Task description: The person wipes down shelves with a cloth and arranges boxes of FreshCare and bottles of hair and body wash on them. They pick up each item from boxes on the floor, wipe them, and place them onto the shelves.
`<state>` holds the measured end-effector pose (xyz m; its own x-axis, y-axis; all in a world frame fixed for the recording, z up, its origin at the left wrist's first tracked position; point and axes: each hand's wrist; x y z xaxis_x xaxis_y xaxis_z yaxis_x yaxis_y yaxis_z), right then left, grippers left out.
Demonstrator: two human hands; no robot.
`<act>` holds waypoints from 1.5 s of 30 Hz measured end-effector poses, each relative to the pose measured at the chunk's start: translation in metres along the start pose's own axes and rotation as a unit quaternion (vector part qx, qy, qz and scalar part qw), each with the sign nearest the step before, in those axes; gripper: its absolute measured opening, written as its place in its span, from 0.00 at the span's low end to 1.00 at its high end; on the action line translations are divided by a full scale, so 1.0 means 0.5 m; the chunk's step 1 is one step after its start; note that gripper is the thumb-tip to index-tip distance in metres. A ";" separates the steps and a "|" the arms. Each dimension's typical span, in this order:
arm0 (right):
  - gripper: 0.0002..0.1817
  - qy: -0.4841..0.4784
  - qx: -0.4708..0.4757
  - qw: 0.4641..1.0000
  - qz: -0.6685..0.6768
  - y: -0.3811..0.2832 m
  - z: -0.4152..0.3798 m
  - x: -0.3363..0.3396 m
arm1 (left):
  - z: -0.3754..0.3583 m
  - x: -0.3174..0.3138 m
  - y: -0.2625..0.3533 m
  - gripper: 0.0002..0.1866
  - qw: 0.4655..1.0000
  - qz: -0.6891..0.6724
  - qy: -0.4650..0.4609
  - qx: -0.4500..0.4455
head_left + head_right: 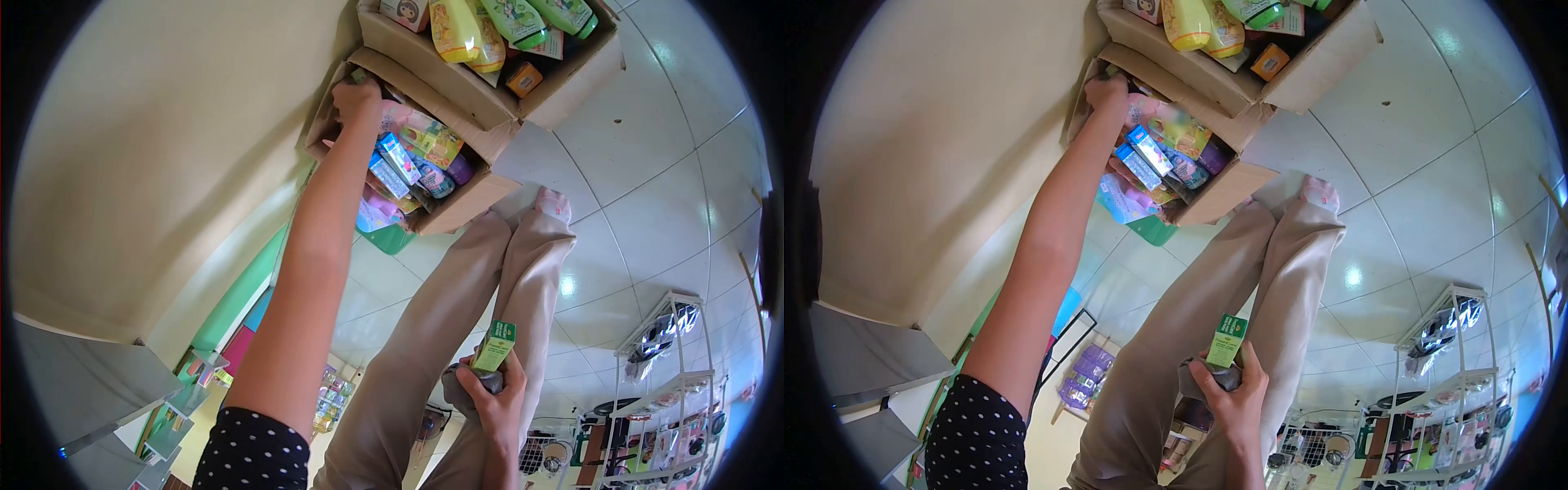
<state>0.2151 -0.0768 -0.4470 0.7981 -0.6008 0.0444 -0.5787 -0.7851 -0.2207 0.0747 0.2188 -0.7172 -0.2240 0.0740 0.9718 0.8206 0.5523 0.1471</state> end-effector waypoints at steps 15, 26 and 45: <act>0.23 -0.055 0.034 0.982 0.177 -0.029 -0.150 0.033 | -0.322 0.623 -0.003 0.19 0.637 -0.691 -0.316 0.129; 0.34 -0.305 0.133 0.891 0.309 -0.191 -0.430 0.097 | -0.512 0.973 0.148 0.14 0.507 -0.663 -0.544 0.085; 0.12 -0.161 0.582 0.786 0.135 -0.401 -0.973 0.028 | -0.644 1.359 0.113 0.07 0.741 -0.467 0.164 -0.453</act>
<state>0.2606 -0.0010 0.0718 0.7814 -0.5065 -0.3645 -0.3387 0.1462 -0.9295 0.1383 0.0331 0.0110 -0.8994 -0.2773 0.3381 0.4372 -0.5603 0.7035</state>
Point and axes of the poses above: each hand's wrist, its own z-axis towards the middle knuckle, its own x-axis out of the back of the hand, y = z × x, and after that the axes turned 8 degrees about y, right-handed
